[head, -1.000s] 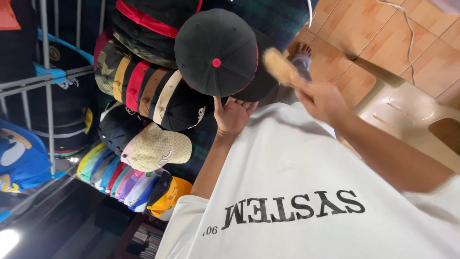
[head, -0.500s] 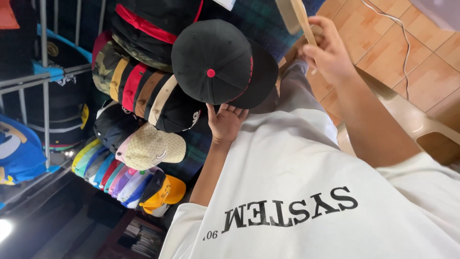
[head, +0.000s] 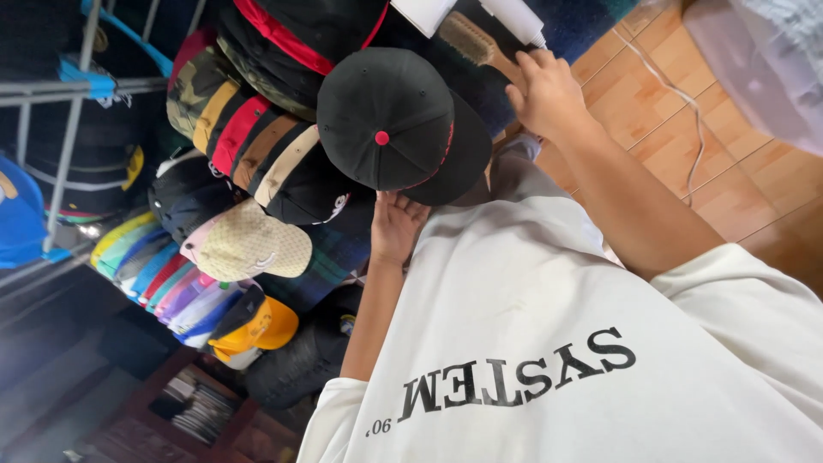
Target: Cleaning and organizing a collection of baseball caps using a brush and a hair dryer.
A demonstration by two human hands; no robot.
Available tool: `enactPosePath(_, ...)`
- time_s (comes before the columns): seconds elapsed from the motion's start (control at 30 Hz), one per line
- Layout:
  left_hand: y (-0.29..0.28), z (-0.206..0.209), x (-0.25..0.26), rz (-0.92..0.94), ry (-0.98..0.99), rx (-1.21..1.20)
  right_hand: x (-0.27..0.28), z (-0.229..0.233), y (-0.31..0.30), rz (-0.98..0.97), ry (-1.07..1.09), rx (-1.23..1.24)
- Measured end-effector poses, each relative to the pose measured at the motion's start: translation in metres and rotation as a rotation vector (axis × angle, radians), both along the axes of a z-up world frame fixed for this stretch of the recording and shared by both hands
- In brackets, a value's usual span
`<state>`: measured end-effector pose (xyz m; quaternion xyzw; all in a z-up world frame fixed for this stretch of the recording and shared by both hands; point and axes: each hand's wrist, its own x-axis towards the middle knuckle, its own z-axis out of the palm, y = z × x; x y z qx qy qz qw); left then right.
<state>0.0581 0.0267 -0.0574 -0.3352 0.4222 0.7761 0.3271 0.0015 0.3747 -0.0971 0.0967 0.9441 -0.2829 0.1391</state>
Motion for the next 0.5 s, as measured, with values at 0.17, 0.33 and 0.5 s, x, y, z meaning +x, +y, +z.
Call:
enactPosePath(0.17,-0.006,0.008,-0.016,0.169,-0.027,-0.245,0.022,0.037,-0.008,0.174,0.412,-0.199)
enactPosePath(0.33,0.004,0.074,-0.049,0.154,0.167,-0.362,0.000,0.087,-0.034,0.051,-0.175,-0.561)
enactPosePath(0.5,0.008,0.081,-0.058,0.118,0.197,-0.413,-0.037,0.107,-0.050,-0.012,-0.263,-0.780)
